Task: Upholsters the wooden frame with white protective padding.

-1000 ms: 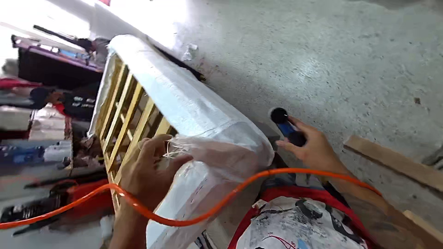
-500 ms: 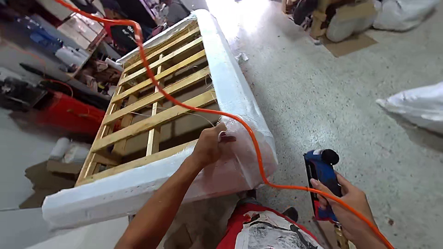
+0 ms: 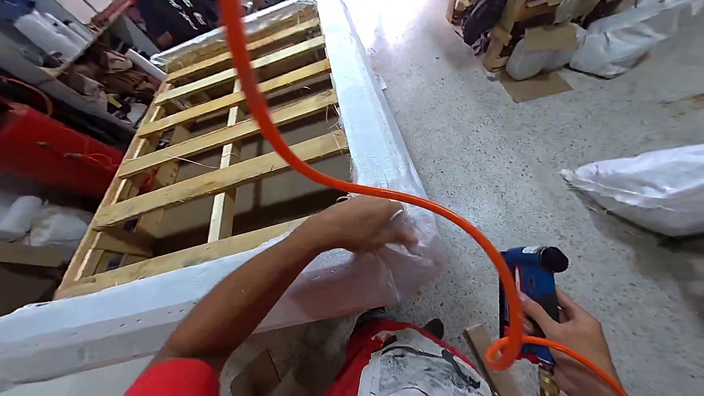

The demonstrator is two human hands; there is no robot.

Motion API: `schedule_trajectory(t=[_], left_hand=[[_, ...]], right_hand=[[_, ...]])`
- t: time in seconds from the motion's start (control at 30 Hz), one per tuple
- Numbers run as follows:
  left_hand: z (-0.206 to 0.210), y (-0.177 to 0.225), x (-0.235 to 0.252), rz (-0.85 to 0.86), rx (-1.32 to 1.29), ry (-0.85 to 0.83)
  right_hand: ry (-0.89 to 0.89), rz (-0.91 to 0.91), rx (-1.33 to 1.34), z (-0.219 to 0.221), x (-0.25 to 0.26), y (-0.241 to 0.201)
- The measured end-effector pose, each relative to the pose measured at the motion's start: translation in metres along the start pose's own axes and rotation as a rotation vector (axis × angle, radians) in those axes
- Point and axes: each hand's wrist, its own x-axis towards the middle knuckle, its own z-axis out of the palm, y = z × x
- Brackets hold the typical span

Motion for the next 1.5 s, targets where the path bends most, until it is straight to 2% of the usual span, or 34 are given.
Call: schedule_trajectory(t=[0.07, 0.13, 0.17, 0.23, 0.33, 0.43, 0.5, 0.57, 0.67, 0.77, 0.83, 0.9, 0.97, 1.1, 1.23, 1.3, 1.33, 1.4, 1.5], left_hand=[[-0.002, 0.020, 0.016, -0.068, 0.167, -0.139], [0.000, 0.027, 0.027, -0.074, 0.170, -0.100], [0.003, 0.020, 0.033, -0.035, 0.096, -0.018], [0.002, 0.005, 0.038, 0.055, -0.207, 0.102], [-0.003, 0.003, 0.020, 0.149, -0.587, 0.022], [0.007, 0.004, -0.024, 0.180, -0.588, -0.063], [0.027, -0.002, -0.048, 0.053, -0.645, 0.030], [0.041, -0.002, -0.062, -0.197, -0.742, 0.199], [0.042, 0.010, -0.057, -0.483, -0.910, 0.377], [0.037, 0.022, -0.046, -0.558, -0.779, 0.295], [0.041, 0.025, -0.044, -0.502, -0.444, 0.288], [0.051, 0.025, -0.045, -0.430, -0.217, 0.322], [0.059, 0.026, -0.044, -0.448, -0.213, 0.324], [0.084, 0.021, -0.050, -0.396, -0.302, 0.469], [0.094, 0.027, -0.060, -0.355, -0.707, 0.655], [0.098, 0.033, -0.061, -0.403, -0.769, 0.731], [0.101, 0.032, -0.060, -0.395, -0.731, 0.755], [0.105, 0.028, -0.060, -0.368, -0.476, 0.758], [0.109, 0.024, -0.059, -0.321, -0.150, 0.757]], right_hand=[[0.036, -0.008, 0.040, 0.004, -0.004, 0.002], [0.060, -0.017, 0.063, 0.005, -0.010, 0.005], [0.075, -0.014, 0.076, 0.006, -0.014, 0.008], [0.115, 0.004, 0.108, 0.006, -0.026, 0.019], [0.200, 0.019, 0.107, 0.008, -0.044, 0.030], [0.247, 0.031, 0.065, 0.004, -0.064, 0.037], [0.268, 0.068, 0.050, 0.002, -0.076, 0.038], [0.284, 0.106, 0.058, 0.002, -0.083, 0.040], [0.260, 0.147, 0.073, 0.002, -0.079, 0.043], [0.191, 0.160, 0.093, 0.004, -0.064, 0.039], [0.155, 0.143, 0.076, 0.005, -0.054, 0.034], [0.129, 0.111, 0.059, 0.007, -0.046, 0.028], [0.122, 0.069, 0.030, 0.010, -0.039, 0.023], [0.114, -0.028, 0.001, 0.013, -0.032, 0.015], [0.081, -0.119, -0.135, 0.006, -0.042, 0.008], [0.017, -0.093, -0.172, 0.002, -0.048, 0.001], [-0.038, -0.050, -0.146, -0.002, -0.048, -0.005], [-0.125, 0.062, -0.135, -0.009, -0.042, -0.017], [-0.181, 0.070, -0.326, -0.020, -0.024, -0.042]])
